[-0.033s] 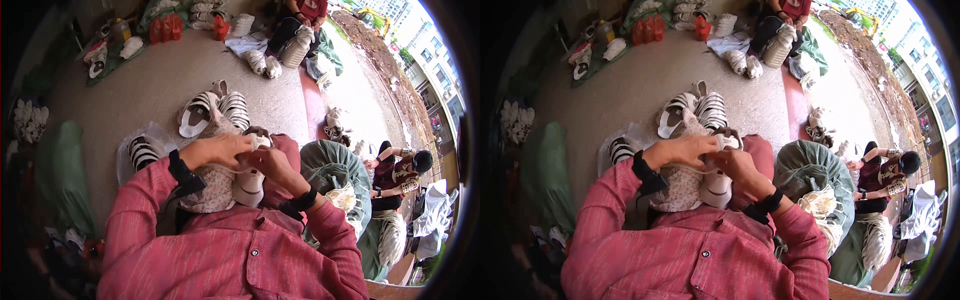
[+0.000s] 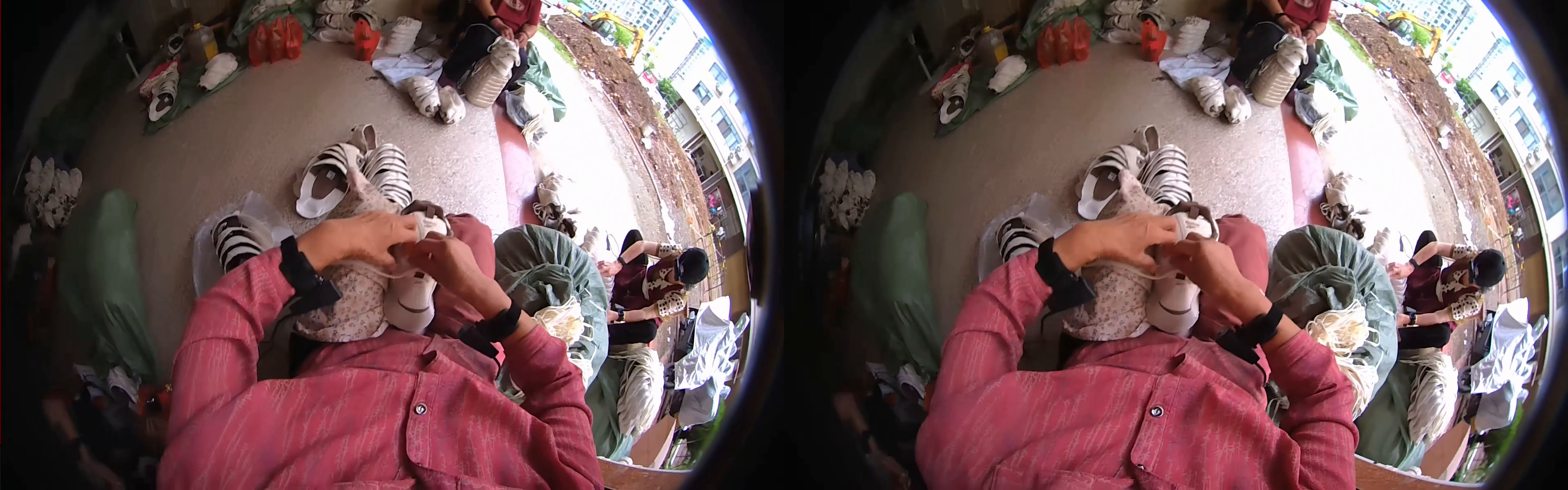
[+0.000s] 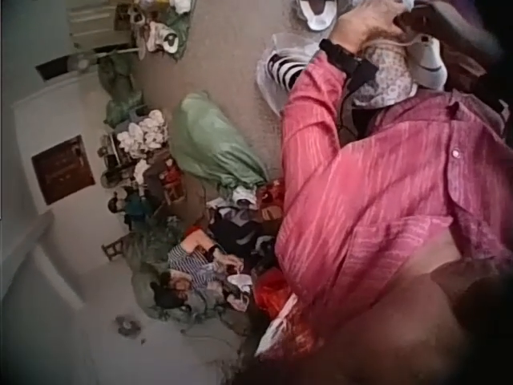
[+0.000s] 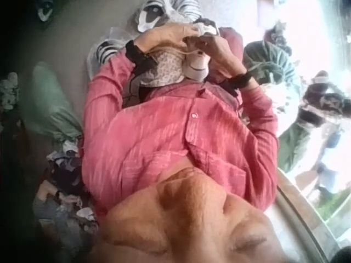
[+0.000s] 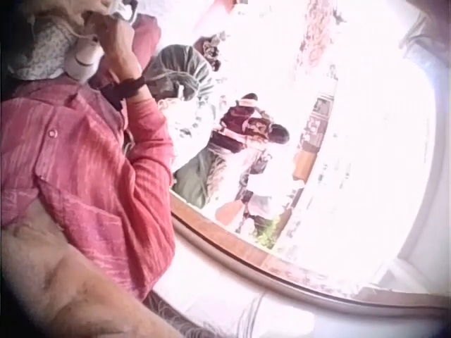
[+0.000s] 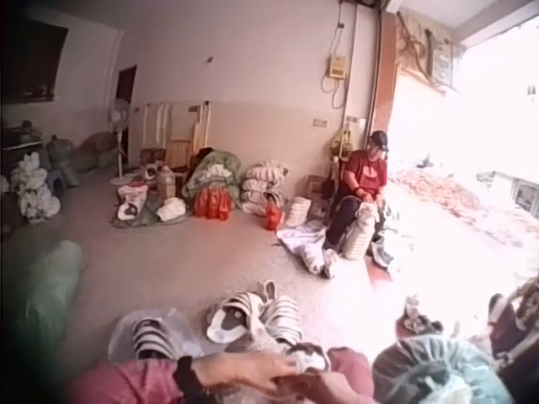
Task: Lacing and preparing sneakers in a manufacturing workshop.
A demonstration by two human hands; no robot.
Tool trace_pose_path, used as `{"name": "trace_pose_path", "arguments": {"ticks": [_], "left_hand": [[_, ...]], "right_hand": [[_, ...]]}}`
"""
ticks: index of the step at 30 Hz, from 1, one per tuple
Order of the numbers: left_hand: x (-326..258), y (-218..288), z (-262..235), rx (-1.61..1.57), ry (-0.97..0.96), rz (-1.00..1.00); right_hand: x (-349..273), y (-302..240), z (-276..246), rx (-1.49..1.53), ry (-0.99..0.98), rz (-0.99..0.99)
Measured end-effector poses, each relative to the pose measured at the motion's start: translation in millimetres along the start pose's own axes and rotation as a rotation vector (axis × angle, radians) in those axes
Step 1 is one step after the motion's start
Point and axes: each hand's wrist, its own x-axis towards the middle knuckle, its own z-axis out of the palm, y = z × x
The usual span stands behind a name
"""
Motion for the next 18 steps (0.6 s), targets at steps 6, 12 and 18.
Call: {"name": "trace_pose_path", "arguments": {"ticks": [6,12,18], "left_hand": [[-2.5,-10.2,7.7,-0.093,0.068,0.079],[-8.0,-8.4,18.7,-0.156,0.194,0.063],[-8.2,-9.4,23.9,-0.043,0.229,0.049]], "right_hand": [[2.3,3.5,1.8,0.110,-0.085,0.043],[1.3,-1.9,11.9,0.014,-0.037,-0.028],[3.7,-3.3,11.1,-0.253,-0.100,-0.152]]}}
